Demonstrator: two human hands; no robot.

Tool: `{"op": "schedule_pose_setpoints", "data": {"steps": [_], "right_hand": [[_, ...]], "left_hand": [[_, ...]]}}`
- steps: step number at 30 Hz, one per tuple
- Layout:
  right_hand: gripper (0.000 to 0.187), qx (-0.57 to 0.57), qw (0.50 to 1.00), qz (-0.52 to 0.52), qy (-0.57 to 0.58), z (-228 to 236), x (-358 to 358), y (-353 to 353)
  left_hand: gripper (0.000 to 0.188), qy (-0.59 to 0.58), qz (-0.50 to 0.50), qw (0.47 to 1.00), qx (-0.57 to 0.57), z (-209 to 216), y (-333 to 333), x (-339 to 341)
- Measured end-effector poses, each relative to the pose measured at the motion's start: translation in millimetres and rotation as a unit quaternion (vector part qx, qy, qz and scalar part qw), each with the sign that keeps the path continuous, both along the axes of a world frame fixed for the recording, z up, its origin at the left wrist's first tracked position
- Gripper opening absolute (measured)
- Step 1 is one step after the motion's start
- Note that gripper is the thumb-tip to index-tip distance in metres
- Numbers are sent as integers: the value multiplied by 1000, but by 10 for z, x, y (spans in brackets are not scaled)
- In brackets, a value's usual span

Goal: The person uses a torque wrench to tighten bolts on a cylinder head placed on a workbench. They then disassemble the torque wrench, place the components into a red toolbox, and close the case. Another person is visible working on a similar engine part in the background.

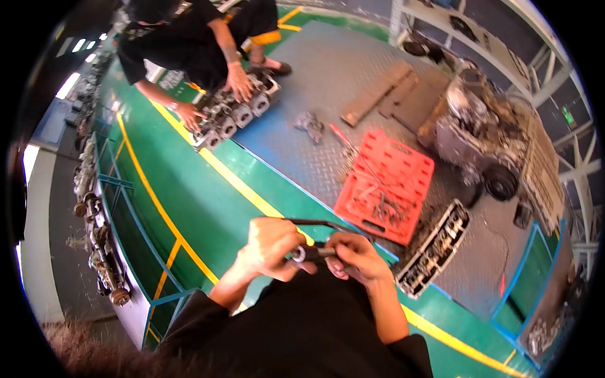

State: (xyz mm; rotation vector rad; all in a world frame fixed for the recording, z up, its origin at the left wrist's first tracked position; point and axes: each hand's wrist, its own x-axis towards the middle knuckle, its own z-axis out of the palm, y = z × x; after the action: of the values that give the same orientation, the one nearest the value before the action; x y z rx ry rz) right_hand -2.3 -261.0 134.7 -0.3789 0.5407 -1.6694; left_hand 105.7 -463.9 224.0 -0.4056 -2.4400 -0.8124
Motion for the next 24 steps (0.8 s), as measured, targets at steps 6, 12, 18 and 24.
{"op": "schedule_pose_setpoints", "data": {"steps": [6,12,18,24], "right_hand": [[52,11,994,36,-107,-71,-61,72],[55,28,994,48,-97,-53,-101,-21],[40,29,997,-22,-63,-72,102,-349],[46,-40,995,-23,-85,-217,231,-515]], "left_hand": [[29,5,11,1000,-14,79,-12,-77],[30,-9,22,999,-24,50,-15,-71],[32,-50,52,996,-52,177,-153,26],[25,-79,68,992,-74,226,-229,78]]}}
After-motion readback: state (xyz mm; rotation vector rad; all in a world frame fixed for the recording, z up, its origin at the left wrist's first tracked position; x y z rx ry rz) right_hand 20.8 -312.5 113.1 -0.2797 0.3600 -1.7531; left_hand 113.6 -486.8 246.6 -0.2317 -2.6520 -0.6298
